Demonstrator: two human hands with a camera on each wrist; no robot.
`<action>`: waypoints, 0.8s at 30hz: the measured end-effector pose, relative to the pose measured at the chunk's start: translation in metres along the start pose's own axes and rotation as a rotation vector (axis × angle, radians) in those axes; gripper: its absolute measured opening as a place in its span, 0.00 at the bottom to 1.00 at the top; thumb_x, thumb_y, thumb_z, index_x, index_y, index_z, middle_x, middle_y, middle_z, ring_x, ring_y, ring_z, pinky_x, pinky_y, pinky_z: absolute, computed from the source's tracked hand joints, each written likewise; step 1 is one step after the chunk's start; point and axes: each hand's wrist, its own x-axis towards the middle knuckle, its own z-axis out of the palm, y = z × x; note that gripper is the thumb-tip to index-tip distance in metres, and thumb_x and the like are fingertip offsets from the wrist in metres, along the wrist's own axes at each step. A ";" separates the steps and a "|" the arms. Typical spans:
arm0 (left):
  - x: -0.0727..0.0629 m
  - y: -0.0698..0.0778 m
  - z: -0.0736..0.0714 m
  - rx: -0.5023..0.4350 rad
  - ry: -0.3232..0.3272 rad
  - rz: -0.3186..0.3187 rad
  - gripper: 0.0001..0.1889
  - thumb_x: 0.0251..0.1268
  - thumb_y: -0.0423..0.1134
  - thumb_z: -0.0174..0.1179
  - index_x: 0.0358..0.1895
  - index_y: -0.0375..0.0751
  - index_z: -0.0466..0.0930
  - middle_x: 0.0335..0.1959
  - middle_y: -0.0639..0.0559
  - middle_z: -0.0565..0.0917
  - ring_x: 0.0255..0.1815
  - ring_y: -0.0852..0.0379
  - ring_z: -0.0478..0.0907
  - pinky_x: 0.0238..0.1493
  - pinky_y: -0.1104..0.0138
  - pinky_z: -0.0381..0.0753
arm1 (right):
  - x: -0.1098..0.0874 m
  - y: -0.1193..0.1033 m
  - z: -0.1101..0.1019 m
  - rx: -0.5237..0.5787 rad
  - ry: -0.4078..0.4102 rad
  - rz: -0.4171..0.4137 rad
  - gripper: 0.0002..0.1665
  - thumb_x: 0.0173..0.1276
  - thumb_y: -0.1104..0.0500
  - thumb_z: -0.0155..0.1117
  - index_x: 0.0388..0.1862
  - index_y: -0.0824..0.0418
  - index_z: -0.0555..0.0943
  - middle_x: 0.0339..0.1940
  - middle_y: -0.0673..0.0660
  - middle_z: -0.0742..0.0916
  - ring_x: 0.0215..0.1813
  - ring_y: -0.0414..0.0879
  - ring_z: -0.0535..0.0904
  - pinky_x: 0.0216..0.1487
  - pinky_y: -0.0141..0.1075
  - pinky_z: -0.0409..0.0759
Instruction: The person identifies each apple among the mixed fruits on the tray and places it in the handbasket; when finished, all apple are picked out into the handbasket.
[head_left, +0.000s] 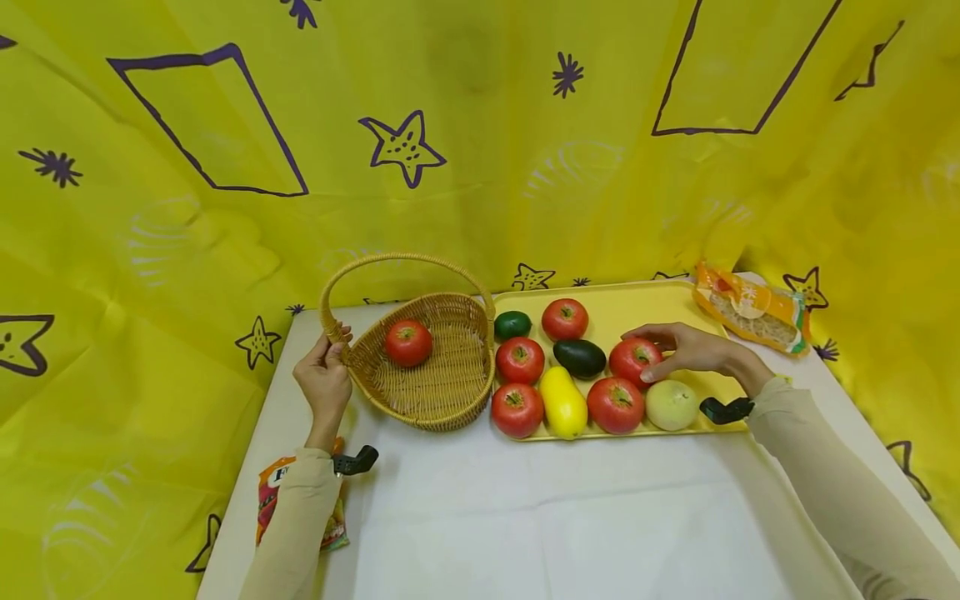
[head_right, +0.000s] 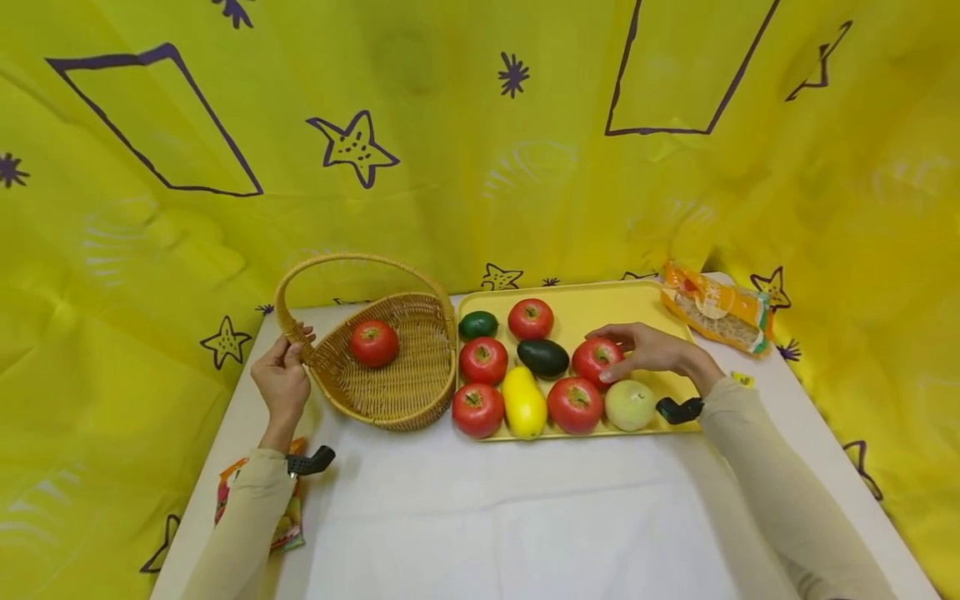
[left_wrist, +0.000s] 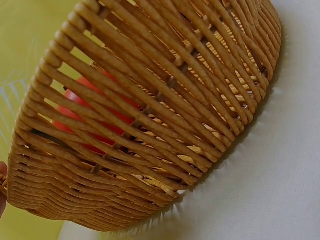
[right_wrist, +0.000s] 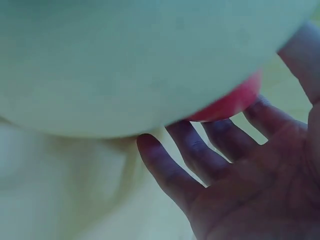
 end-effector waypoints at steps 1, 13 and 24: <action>0.000 0.000 0.000 -0.002 0.001 0.000 0.16 0.77 0.20 0.53 0.61 0.23 0.83 0.51 0.23 0.87 0.48 0.65 0.90 0.58 0.76 0.85 | 0.000 0.001 0.001 0.002 0.003 -0.007 0.44 0.67 0.56 0.78 0.79 0.65 0.70 0.75 0.70 0.77 0.70 0.60 0.78 0.63 0.37 0.82; -0.002 0.002 0.000 -0.002 -0.005 -0.005 0.16 0.77 0.20 0.54 0.60 0.22 0.84 0.51 0.22 0.87 0.47 0.69 0.89 0.58 0.76 0.85 | -0.004 0.007 -0.002 0.026 0.151 -0.020 0.44 0.57 0.60 0.84 0.74 0.62 0.78 0.69 0.66 0.83 0.59 0.49 0.81 0.53 0.35 0.86; 0.001 0.002 0.000 0.006 0.000 -0.002 0.15 0.75 0.19 0.55 0.59 0.20 0.84 0.49 0.22 0.87 0.47 0.64 0.90 0.56 0.78 0.85 | -0.002 -0.030 -0.008 -0.005 0.353 -0.097 0.45 0.55 0.62 0.87 0.73 0.60 0.80 0.62 0.52 0.87 0.55 0.34 0.82 0.48 0.32 0.87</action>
